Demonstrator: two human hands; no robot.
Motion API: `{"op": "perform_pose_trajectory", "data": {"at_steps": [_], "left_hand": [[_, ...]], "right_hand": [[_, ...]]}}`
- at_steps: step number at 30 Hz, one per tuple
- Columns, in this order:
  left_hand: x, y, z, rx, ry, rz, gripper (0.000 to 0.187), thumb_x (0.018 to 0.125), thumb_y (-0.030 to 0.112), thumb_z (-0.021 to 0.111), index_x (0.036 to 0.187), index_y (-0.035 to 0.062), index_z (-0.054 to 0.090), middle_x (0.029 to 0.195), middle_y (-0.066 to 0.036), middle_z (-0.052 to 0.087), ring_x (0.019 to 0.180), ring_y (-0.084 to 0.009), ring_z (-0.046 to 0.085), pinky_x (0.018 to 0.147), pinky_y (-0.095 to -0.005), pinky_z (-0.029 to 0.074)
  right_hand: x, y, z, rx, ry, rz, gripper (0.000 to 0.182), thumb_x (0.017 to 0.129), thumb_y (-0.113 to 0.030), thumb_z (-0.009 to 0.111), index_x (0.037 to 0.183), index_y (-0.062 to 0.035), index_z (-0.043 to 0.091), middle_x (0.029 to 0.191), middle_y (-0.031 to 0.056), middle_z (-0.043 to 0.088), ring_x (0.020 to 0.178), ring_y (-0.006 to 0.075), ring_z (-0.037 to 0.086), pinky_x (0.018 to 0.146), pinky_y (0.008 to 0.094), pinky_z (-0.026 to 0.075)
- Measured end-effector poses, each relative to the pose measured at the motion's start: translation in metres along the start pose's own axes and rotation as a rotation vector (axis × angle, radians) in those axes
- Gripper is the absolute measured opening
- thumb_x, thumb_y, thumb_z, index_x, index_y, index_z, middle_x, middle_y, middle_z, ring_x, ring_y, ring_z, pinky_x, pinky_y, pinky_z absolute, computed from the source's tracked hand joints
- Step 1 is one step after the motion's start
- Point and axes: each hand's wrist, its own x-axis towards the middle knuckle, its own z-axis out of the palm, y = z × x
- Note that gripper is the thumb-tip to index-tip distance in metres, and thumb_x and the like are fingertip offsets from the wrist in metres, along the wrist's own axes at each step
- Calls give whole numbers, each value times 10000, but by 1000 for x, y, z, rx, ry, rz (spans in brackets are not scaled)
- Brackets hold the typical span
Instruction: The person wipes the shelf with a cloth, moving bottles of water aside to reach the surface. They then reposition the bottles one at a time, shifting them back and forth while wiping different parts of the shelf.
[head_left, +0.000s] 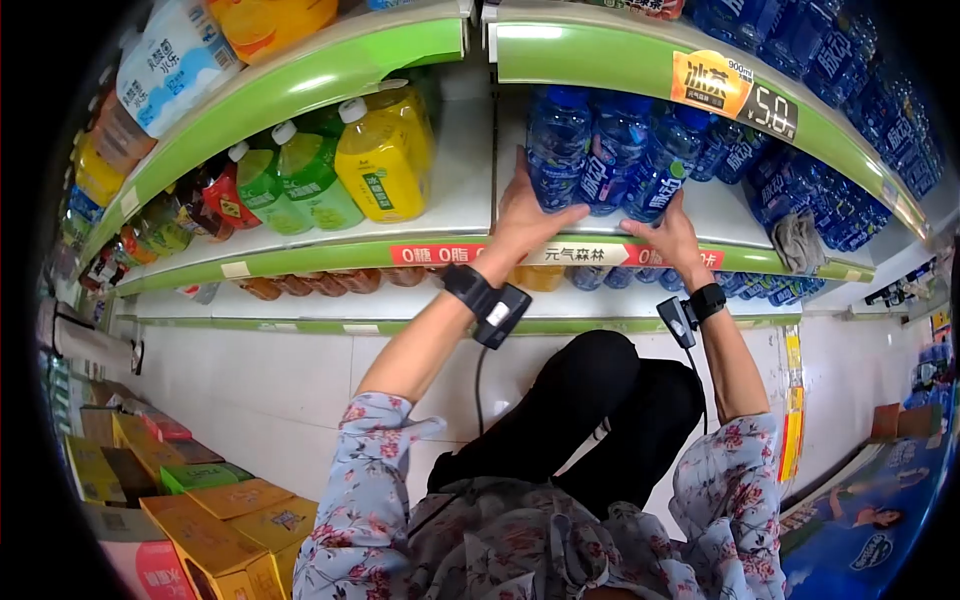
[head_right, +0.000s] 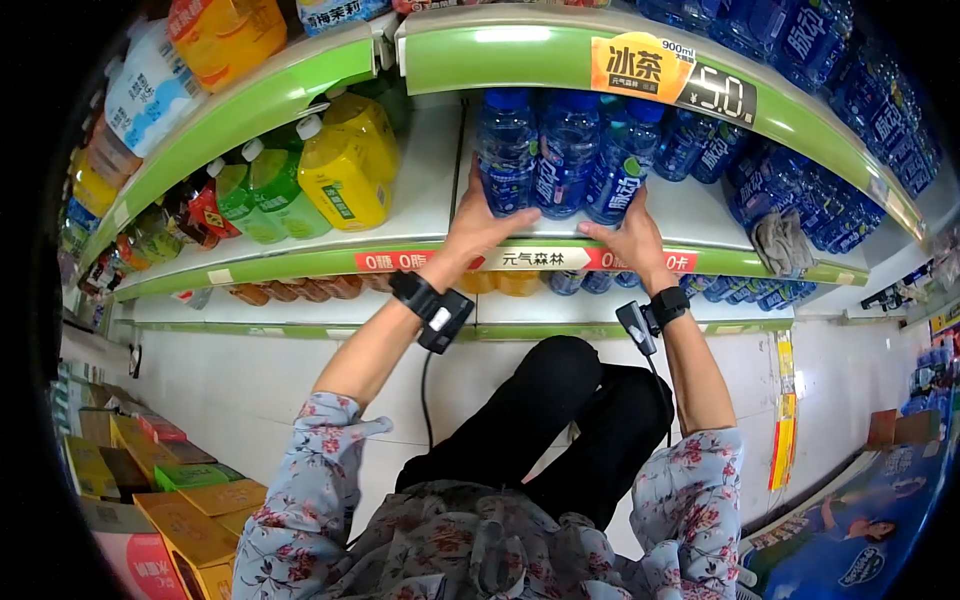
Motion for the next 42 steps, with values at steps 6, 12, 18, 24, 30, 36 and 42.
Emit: {"op": "perform_pose_trajectory", "data": {"at_steps": [6,12,18,24,30,36,42], "left_hand": [[-4,7,14,157,127,-189,962,632,387,771,1315,-53,256,1067,-267,586,963,-401,591,847,-404,477],[-6,13,19,141,201,-181,748,692,341,740,1226,-29,370,967,-252,621,900,-403,609,795,-422,481],[-6,14,24,212,234,-186,679,707,356,727,1156,-30,396,927,-258,625,866,-405,617,766,-426,480],[-6,12,26,211,223,-191,723,710,370,724,1183,-43,367,940,-264,620,885,-402,613,781,-413,470],[-8,15,26,161,164,-180,796,730,349,727,1295,-12,299,1128,-215,549,1048,-309,549,901,-351,408],[-2,-13,5,-209,-89,-188,724,772,280,704,1294,-20,301,1193,-170,512,1108,-238,500,947,-308,365],[-5,-9,13,-30,-16,-181,683,804,236,663,1308,-41,295,1203,-175,511,1100,-236,501,951,-304,357]], "right_hand": [[-4,-9,-1,-152,-2,166,1052,699,-489,721,1330,108,128,1101,292,559,1013,393,578,855,390,467],[-8,-6,2,-140,65,127,923,745,-483,680,1289,93,206,1027,296,583,961,397,593,824,406,470],[-7,-3,0,-139,80,111,921,736,-488,683,1291,79,217,1018,285,586,943,407,591,812,401,475],[-8,-4,-4,-119,47,140,906,730,-502,678,1298,48,236,1077,280,564,1000,420,556,863,420,449],[-8,4,-3,-135,97,101,896,712,-492,694,1276,51,259,1082,292,556,988,429,557,860,435,447],[-8,11,-1,-99,71,78,896,708,-437,715,1309,19,231,1084,285,559,1003,423,555,870,426,445],[-6,12,-1,-106,47,99,910,734,-429,698,1343,14,188,1076,279,568,1007,406,560,868,406,451]]}}
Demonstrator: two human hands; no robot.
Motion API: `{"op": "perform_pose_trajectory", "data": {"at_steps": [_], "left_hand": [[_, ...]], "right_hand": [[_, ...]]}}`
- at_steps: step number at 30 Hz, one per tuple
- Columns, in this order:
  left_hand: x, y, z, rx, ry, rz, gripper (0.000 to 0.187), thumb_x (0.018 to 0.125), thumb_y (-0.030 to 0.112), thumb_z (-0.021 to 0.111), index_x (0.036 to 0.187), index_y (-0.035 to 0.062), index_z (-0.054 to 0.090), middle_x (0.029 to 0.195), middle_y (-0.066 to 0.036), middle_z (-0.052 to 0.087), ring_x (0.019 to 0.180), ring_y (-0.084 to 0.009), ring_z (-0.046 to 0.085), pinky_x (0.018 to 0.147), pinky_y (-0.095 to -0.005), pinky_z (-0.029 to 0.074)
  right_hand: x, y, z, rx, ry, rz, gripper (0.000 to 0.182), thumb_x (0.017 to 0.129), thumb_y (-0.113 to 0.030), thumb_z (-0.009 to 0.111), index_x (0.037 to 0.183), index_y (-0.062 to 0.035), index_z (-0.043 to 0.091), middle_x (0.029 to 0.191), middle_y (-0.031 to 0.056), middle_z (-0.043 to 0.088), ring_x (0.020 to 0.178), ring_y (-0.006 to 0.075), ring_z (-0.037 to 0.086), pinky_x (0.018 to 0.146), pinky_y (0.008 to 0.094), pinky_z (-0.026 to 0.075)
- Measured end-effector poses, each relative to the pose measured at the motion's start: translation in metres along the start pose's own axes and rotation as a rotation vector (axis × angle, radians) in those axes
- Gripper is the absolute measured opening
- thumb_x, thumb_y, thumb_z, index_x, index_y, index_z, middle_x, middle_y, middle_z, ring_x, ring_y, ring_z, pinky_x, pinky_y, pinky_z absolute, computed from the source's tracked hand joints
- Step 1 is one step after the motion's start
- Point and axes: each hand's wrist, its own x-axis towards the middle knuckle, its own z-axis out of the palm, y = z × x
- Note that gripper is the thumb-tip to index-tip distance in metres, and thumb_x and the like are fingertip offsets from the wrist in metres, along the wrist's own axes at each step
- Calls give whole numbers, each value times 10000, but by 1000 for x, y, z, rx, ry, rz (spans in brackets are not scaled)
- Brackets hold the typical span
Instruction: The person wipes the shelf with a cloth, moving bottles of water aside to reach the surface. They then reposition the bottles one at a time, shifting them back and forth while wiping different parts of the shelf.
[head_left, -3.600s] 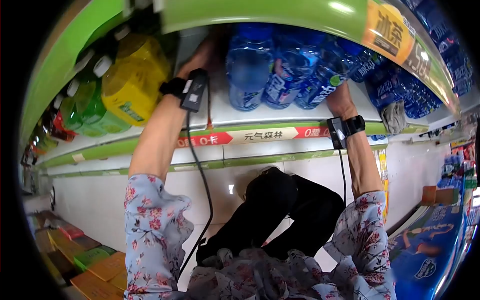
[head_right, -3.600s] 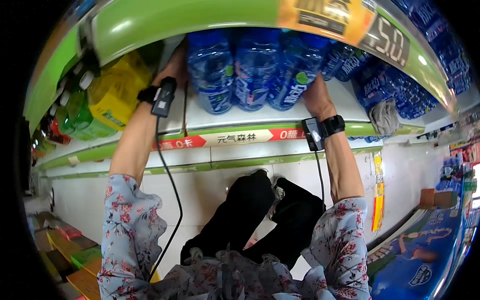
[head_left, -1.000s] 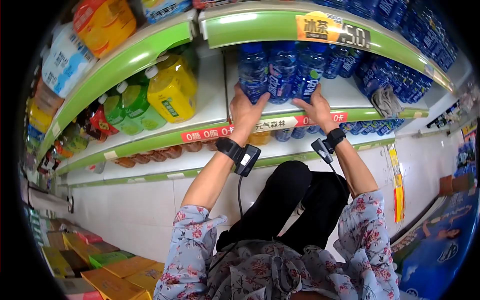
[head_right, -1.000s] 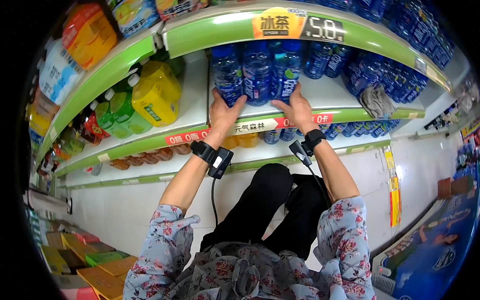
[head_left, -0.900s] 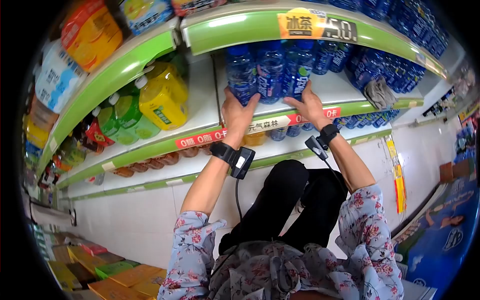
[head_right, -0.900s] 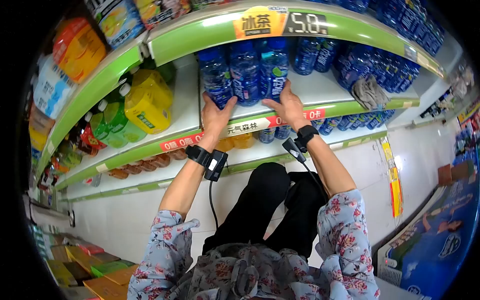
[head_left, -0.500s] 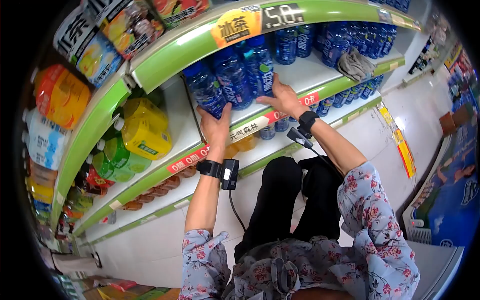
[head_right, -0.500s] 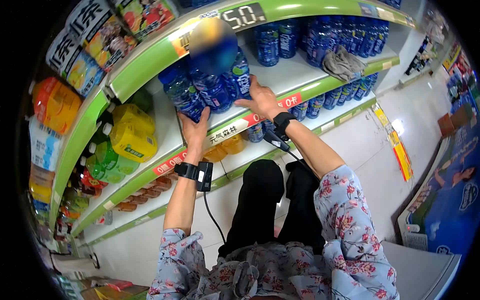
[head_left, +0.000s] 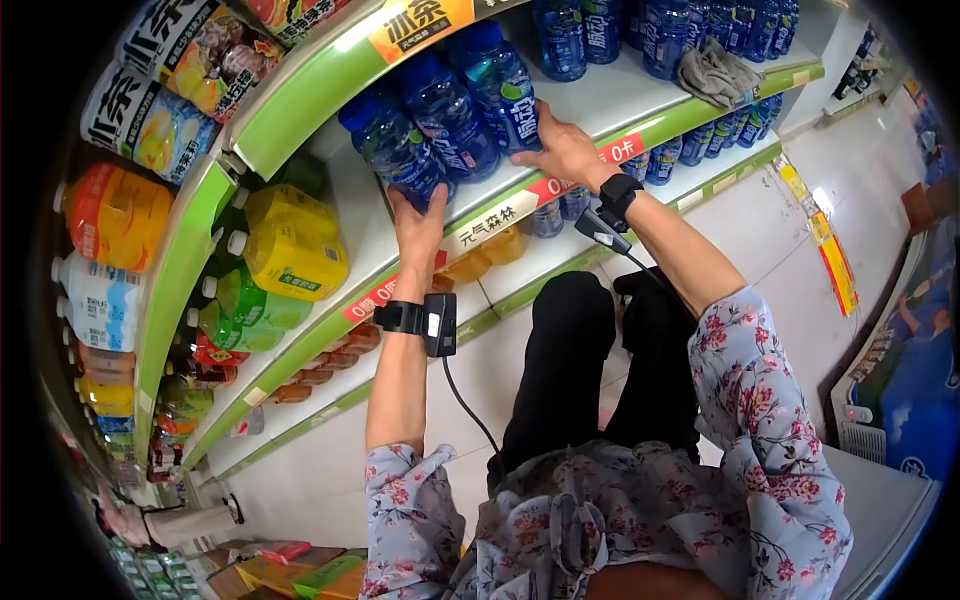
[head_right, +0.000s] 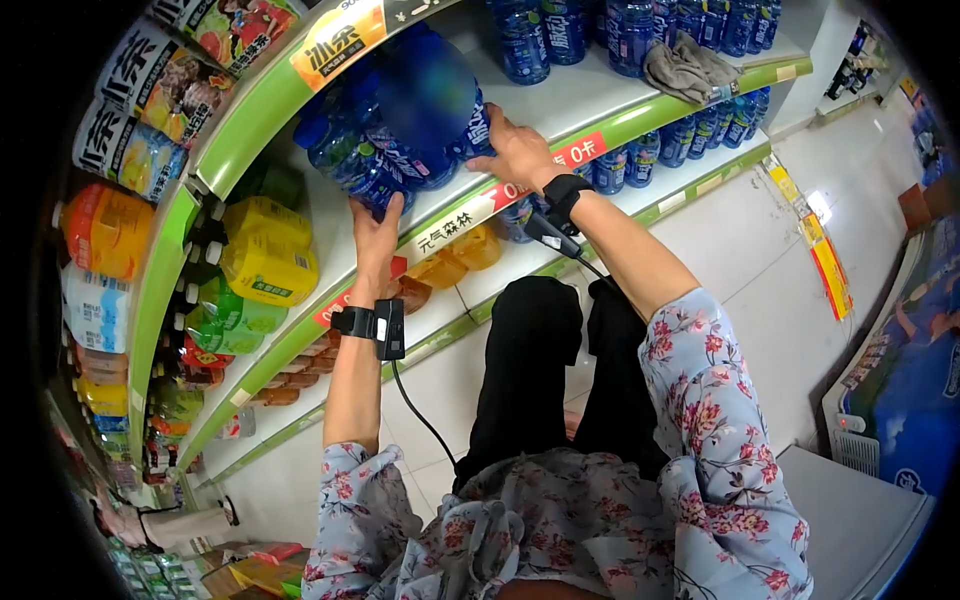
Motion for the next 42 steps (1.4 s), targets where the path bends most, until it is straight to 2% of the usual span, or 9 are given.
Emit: {"op": "perform_pose_trajectory", "data": {"at_steps": [8,14,18,22,25,28,34,38,42], "left_hand": [[-6,9,3,38,16,7,671,826,240,635,1323,-42,283,1215,-185,496,1116,-240,479,961,-302,337],[-2,-7,5,96,34,1,795,831,297,633,1374,-81,193,1312,-217,411,1196,-264,417,1006,-299,291],[4,-25,3,152,22,24,786,853,284,617,1396,-61,165,1360,-190,369,1231,-248,381,1029,-283,259],[4,-20,3,72,-3,78,790,831,290,629,1348,-124,197,1367,-271,308,1271,-311,320,1061,-315,205],[3,-15,4,80,-10,64,775,839,253,623,1358,-111,178,1370,-256,307,1266,-303,325,1060,-317,209],[0,-8,4,45,-28,29,767,842,215,619,1372,-93,159,1374,-244,302,1267,-289,321,1057,-316,214],[-1,-3,2,48,-62,8,770,850,198,616,1389,-62,133,1338,-209,362,1205,-252,392,1030,-307,262],[-3,3,4,14,-77,14,770,865,201,606,1401,-45,110,1345,-185,363,1188,-225,402,1021,-301,274],[-7,8,6,-53,-63,-49,772,854,164,618,1409,-16,112,1359,-160,349,1218,-218,376,1033,-300,250]], "right_hand": [[-3,-6,-6,-27,-25,42,853,743,-414,686,1325,18,237,1146,265,540,1003,404,558,866,412,442],[-4,-8,-9,-26,-36,58,845,736,-411,686,1316,18,244,1203,235,518,1013,382,562,871,403,444],[-2,0,2,-62,48,-10,870,743,-450,670,1323,15,219,1023,271,588,941,395,586,814,412,465],[1,0,6,-92,107,-19,842,735,-438,677,1296,22,250,1082,251,569,931,400,585,808,418,466],[-1,-1,4,-72,111,-6,823,722,-415,694,1279,22,274,1130,241,551,931,406,581,814,423,467],[-4,-8,-3,-61,81,29,837,704,-394,715,1296,34,307,1182,213,545,1018,339,572,874,390,445],[-6,-9,-5,18,70,50,828,698,-319,716,1308,45,290,1168,235,544,1025,368,563,877,383,449],[-14,-4,-6,244,137,67,820,719,-258,698,1339,62,269,1249,271,464,1147,377,475,950,371,406],[-32,3,-16,757,477,123,613,757,-205,669,1256,37,406,1216,230,515,1134,329,512,924,366,432]]}}
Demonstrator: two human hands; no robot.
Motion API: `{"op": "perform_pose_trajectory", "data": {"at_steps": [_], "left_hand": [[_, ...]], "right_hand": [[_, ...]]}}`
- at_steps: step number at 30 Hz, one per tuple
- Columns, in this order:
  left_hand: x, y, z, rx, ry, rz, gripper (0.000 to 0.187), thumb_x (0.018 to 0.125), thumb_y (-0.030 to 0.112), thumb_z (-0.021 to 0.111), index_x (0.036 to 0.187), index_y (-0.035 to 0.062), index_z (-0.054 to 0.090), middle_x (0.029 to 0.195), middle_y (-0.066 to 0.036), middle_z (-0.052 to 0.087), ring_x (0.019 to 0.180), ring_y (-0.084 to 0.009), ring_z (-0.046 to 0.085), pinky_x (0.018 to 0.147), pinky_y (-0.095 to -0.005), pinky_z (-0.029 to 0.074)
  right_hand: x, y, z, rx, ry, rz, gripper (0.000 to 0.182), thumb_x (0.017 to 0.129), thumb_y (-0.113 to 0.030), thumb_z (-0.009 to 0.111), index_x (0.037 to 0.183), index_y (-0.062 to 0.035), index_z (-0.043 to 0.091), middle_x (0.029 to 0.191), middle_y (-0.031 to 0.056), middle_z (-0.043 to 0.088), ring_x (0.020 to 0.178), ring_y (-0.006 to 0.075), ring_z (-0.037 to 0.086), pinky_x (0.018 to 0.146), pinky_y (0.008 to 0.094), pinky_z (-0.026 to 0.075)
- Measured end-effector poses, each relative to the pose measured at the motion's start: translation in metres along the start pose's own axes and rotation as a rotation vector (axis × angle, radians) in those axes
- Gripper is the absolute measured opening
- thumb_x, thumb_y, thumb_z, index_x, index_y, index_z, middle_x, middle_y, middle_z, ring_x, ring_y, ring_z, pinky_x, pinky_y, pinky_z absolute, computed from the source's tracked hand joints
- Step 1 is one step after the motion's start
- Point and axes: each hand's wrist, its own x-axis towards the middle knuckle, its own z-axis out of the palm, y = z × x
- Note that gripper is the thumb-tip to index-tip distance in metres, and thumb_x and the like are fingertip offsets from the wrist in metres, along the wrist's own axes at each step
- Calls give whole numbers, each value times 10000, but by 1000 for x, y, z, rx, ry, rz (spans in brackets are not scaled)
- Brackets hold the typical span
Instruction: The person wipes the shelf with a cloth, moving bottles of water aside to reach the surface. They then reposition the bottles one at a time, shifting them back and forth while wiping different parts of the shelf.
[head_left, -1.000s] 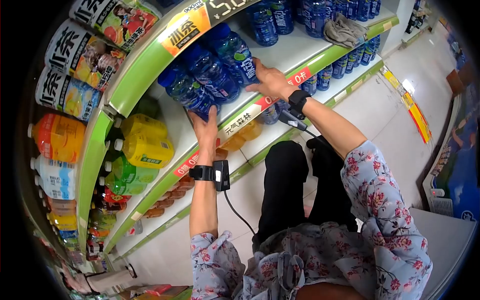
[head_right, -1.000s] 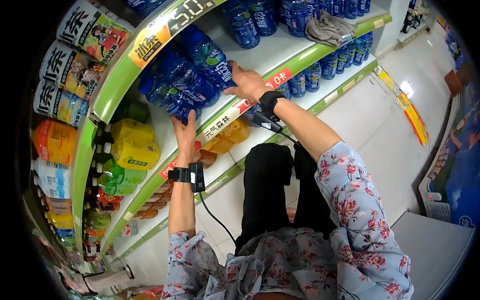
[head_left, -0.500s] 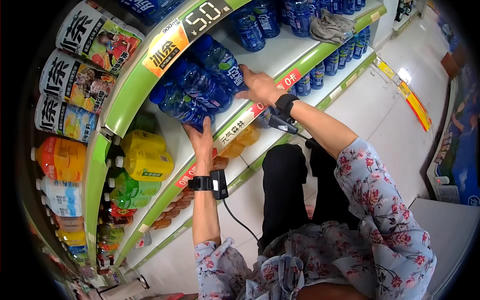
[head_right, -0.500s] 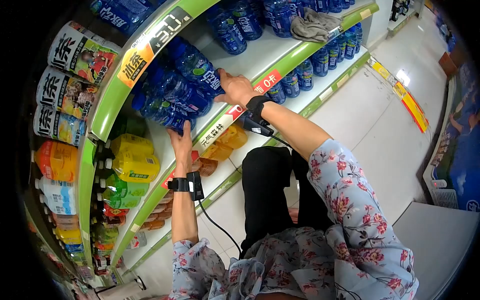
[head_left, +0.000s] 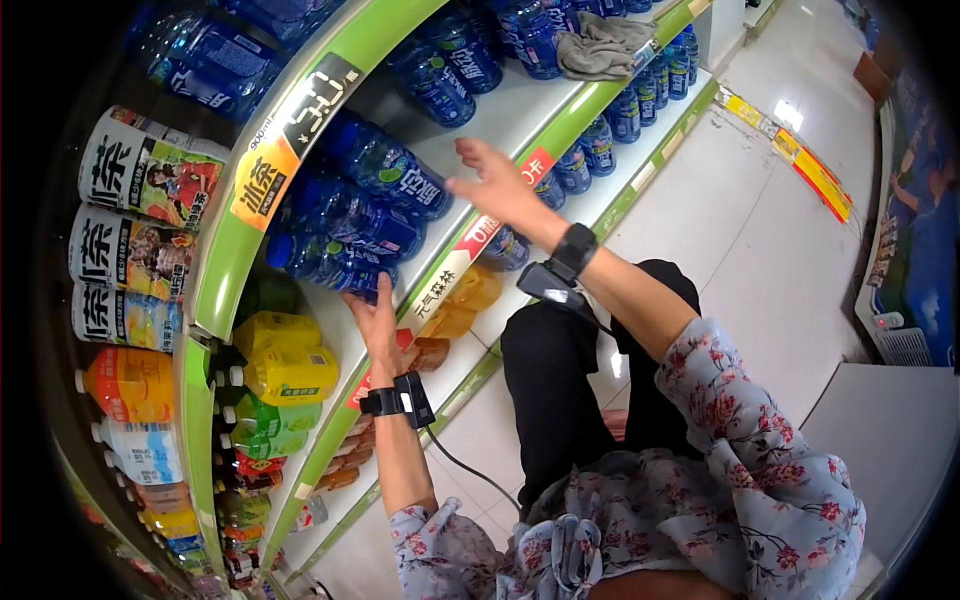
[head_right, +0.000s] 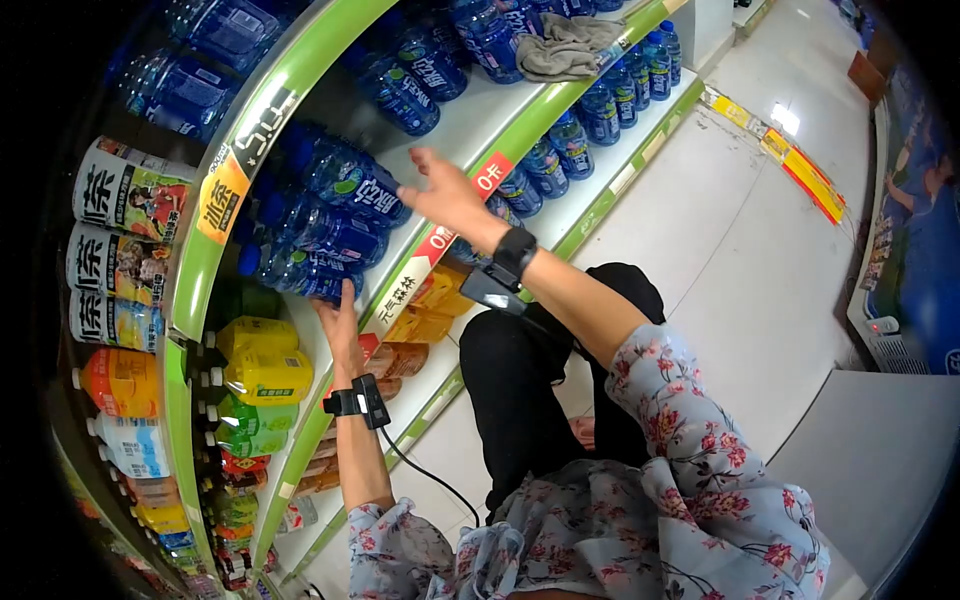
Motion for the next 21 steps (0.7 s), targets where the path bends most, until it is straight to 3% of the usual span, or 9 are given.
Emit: {"op": "perform_pose_trajectory", "data": {"at_steps": [1,4,11,15,18,19,21], "left_hand": [[-1,1,-2,-16,-24,3,779,847,144,620,1412,-11,107,1360,-159,348,1221,-221,375,1034,-302,250],[-3,3,-8,-61,-87,11,801,826,84,626,1418,5,93,1363,-154,341,1230,-228,371,1039,-309,248],[-3,-1,-13,-113,-137,-34,817,800,-3,602,1427,26,80,1405,-146,281,1275,-230,315,1050,-327,234],[-2,-3,-21,-105,-177,-36,821,797,1,604,1432,21,82,1424,-164,263,1289,-242,305,1058,-323,217],[-2,-18,-33,73,-81,15,834,797,23,616,1432,5,76,1443,-185,242,1309,-252,282,1060,-322,209],[0,-19,-35,274,-79,204,833,802,107,639,1423,-25,100,1445,-225,240,1323,-291,275,1069,-341,205],[-7,-22,-41,508,-52,318,826,804,170,646,1412,-43,128,1430,-250,253,1318,-330,280,1074,-363,211]], "right_hand": [[3,9,-7,184,35,39,500,809,-186,627,1220,29,441,1177,183,550,1090,274,552,888,345,450],[-1,-8,-60,663,163,389,391,843,-137,573,1185,20,466,1123,146,578,1030,242,587,829,321,474],[5,18,-144,1434,470,727,211,854,-54,497,1050,27,493,1078,113,578,901,229,603,753,290,486],[-9,25,-169,1415,502,748,192,850,-34,507,1035,14,489,1037,126,578,868,209,600,702,287,491],[-16,36,-189,1395,623,742,213,839,-7,514,1051,0,486,1024,127,578,838,193,593,687,273,482],[-16,36,-192,1383,635,734,240,826,19,522,1061,-13,486,1015,119,570,794,178,572,665,265,471],[-19,34,-202,1378,653,703,256,820,27,529,1068,-18,486,1007,111,563,751,172,554,656,262,468]]}}
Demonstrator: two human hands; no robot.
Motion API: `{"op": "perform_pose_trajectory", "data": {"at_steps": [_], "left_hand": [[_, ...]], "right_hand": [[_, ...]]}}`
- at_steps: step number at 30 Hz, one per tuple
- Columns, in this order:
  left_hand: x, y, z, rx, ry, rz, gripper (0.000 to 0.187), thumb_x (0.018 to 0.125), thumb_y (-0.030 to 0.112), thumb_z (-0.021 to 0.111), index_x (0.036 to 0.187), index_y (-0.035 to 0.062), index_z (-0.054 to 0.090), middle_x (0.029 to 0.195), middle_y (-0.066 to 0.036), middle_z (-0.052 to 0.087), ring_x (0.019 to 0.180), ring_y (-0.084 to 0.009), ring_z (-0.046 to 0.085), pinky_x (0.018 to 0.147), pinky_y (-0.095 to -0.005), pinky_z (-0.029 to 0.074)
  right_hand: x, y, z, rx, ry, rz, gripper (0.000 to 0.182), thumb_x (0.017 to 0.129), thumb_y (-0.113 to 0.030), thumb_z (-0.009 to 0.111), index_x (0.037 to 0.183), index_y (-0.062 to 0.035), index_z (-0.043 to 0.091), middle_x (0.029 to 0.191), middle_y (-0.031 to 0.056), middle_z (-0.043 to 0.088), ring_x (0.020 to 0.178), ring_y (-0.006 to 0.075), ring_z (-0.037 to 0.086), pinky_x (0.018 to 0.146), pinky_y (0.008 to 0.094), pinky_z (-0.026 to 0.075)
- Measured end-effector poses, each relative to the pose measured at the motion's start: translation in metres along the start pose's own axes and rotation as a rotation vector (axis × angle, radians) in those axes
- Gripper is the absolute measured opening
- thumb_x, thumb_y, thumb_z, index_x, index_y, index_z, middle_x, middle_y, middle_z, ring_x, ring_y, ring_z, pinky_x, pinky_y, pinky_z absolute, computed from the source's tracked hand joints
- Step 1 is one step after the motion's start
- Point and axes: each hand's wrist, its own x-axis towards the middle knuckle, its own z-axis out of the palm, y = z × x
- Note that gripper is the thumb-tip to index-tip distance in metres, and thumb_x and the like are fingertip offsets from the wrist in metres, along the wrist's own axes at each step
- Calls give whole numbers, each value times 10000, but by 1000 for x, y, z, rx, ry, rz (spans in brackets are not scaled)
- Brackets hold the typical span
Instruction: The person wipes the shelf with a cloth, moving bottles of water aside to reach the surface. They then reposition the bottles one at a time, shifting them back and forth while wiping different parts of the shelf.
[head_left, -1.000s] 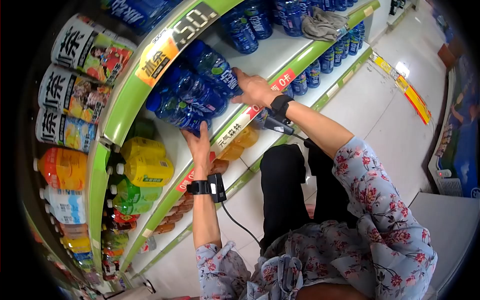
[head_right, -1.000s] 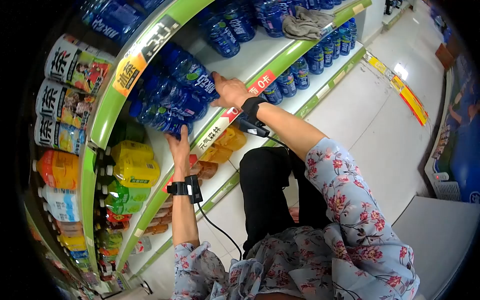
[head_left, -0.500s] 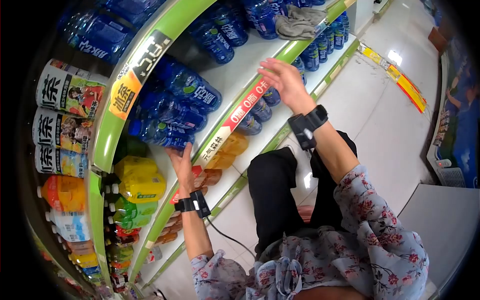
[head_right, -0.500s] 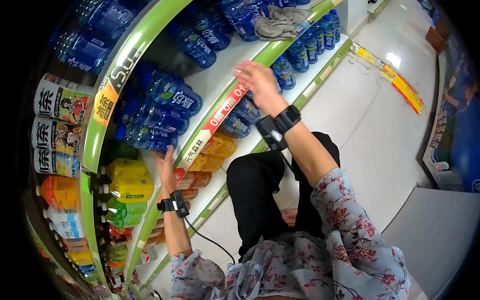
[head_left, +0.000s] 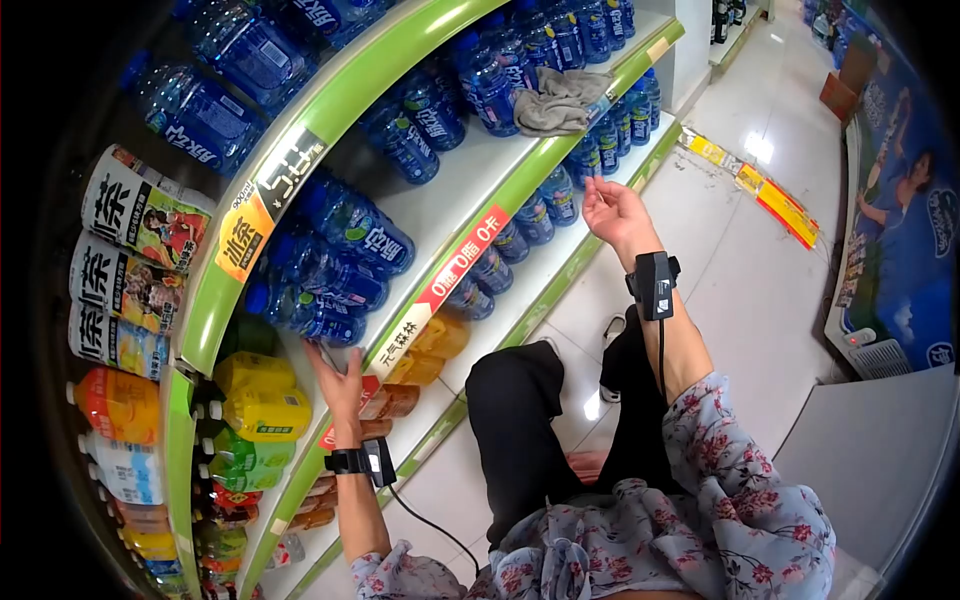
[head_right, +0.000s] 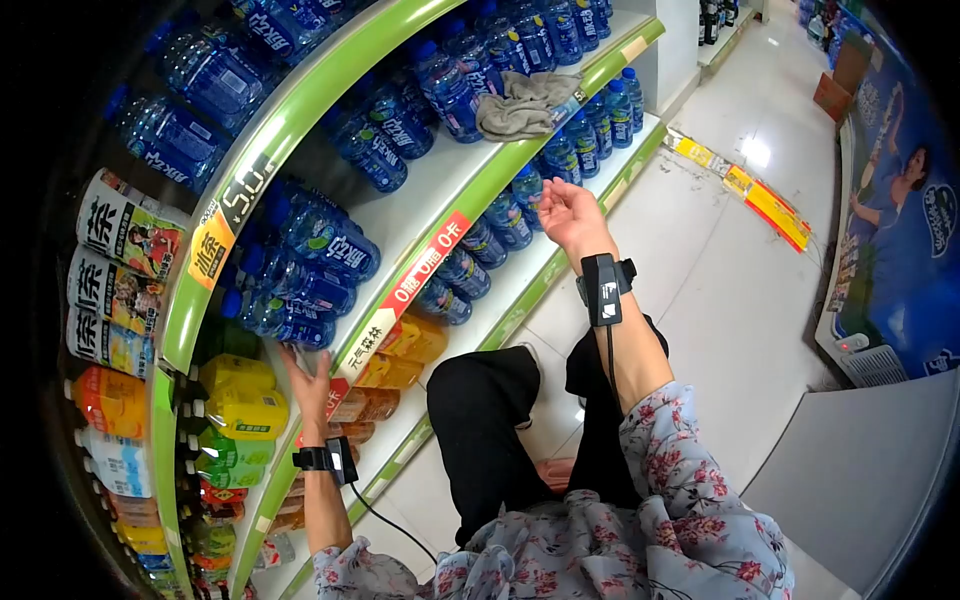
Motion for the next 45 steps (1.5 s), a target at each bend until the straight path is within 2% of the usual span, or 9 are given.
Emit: {"op": "perform_pose_trajectory", "data": {"at_steps": [7,10,13,19,27,33,37,39,45], "left_hand": [[-11,19,-1,300,-7,61,760,854,325,577,1381,-72,200,1383,-308,289,1289,-420,287,1071,-417,229],[-12,6,9,556,-43,12,745,882,408,508,1369,-81,228,1376,-307,303,1287,-419,291,1071,-443,216],[-8,-4,8,539,-66,-19,752,896,468,447,1360,-89,248,1391,-292,290,1305,-404,263,1076,-478,183],[-5,0,-5,795,-176,76,770,894,523,388,1344,-95,293,1424,-262,253,1342,-371,196,1093,-496,119],[-4,3,-6,757,-264,42,792,874,526,419,1344,-98,288,1429,-255,249,1354,-359,178,1104,-480,104],[-5,-1,-4,736,-256,46,836,851,542,457,1355,-96,259,1427,-253,256,1345,-358,205,1098,-485,125],[-6,4,-5,689,-270,56,810,842,546,479,1337,-72,307,1407,-262,283,1333,-365,227,1084,-496,167],[-2,9,-3,645,-265,76,789,840,541,487,1328,-59,333,1393,-267,300,1305,-378,267,1064,-499,204],[-3,7,-6,612,-293,60,760,840,523,494,1302,-65,361,1380,-278,311,1231,-419,341,1035,-497,244]], "right_hand": [[-4,-11,-5,6,62,7,307,789,59,535,1080,-36,505,985,83,550,693,154,515,597,238,449],[-8,-16,-8,-15,49,-9,322,768,72,542,1068,-40,509,966,83,551,666,146,500,562,230,434],[-3,-20,-12,-24,17,-7,357,756,83,540,1088,-42,497,965,94,551,665,150,494,559,230,428],[-5,-17,-8,17,46,22,365,754,94,515,1096,-33,488,987,113,546,658,163,499,577,247,445],[-7,-26,-15,17,59,7,340,789,58,478,1116,-35,482,1039,129,558,681,179,545,624,271,470],[-27,-53,-22,28,95,-23,245,811,42,475,1049,-6,507,976,132,569,733,180,556,664,262,471],[-51,-66,-2,52,102,-40,195,829,26,464,1013,22,529,960,140,582,745,182,558,681,258,469],[-46,-81,-9,9,9,3,208,828,29,460,1024,38,528,980,146,582,756,194,564,715,264,472],[-46,-105,-45,49,76,11,243,799,89,470,1029,46,533,1007,149,578,896,246,605,800,304,494]]}}
